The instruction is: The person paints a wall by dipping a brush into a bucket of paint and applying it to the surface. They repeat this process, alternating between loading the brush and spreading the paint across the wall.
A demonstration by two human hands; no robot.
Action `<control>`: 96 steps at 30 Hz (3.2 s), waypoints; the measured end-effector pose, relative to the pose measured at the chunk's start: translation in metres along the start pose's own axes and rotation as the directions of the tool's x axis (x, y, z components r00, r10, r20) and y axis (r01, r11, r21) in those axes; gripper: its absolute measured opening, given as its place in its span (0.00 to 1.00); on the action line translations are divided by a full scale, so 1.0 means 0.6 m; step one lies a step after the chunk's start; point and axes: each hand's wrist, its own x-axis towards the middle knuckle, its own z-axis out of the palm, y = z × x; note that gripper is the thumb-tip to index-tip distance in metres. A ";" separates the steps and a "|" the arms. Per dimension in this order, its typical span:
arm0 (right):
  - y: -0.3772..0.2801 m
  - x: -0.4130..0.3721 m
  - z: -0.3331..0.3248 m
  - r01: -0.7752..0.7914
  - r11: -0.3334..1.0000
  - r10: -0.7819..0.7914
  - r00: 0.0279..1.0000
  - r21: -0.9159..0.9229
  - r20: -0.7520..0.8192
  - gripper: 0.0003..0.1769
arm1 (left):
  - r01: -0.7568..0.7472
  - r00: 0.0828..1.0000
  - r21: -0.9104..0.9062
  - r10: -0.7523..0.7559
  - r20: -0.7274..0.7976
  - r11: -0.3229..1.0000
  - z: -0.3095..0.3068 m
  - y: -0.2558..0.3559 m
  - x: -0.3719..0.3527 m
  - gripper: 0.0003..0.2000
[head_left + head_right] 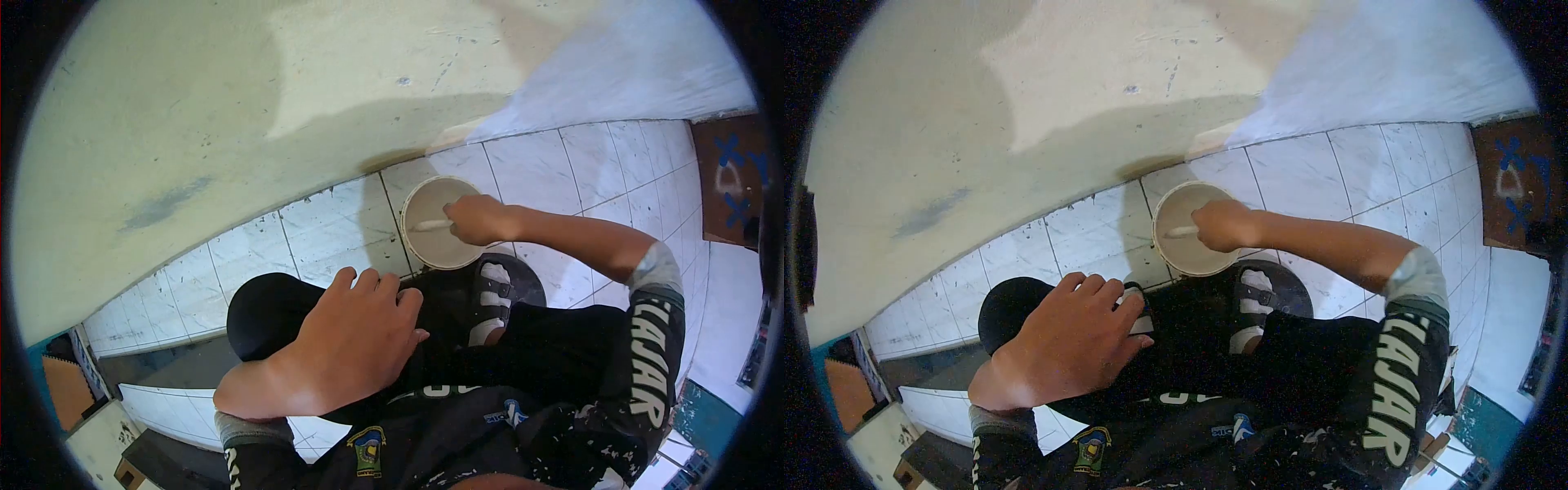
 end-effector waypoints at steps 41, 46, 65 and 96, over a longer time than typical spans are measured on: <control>0.114 0.034 0.197 0.284 -0.172 -0.175 0.934 0.943 -0.313 0.10 | 0.428 0.899 -0.178 -0.397 0.183 0.886 -0.031 0.033 0.015 0.17; 0.107 0.002 0.210 0.241 0.003 0.258 0.937 0.970 -0.234 0.10 | 0.330 0.937 -0.065 -0.318 0.144 0.942 -0.019 -0.033 -0.034 0.19; 0.218 0.150 0.268 0.158 0.162 0.843 0.491 0.974 -0.220 0.13 | 0.257 0.947 -0.046 -0.242 0.210 0.965 -0.006 -0.141 -0.039 0.21; 0.231 0.182 0.236 0.070 0.240 0.864 0.439 0.968 -0.246 0.16 | 0.436 0.867 0.033 -0.429 0.252 0.899 0.002 -0.089 0.040 0.20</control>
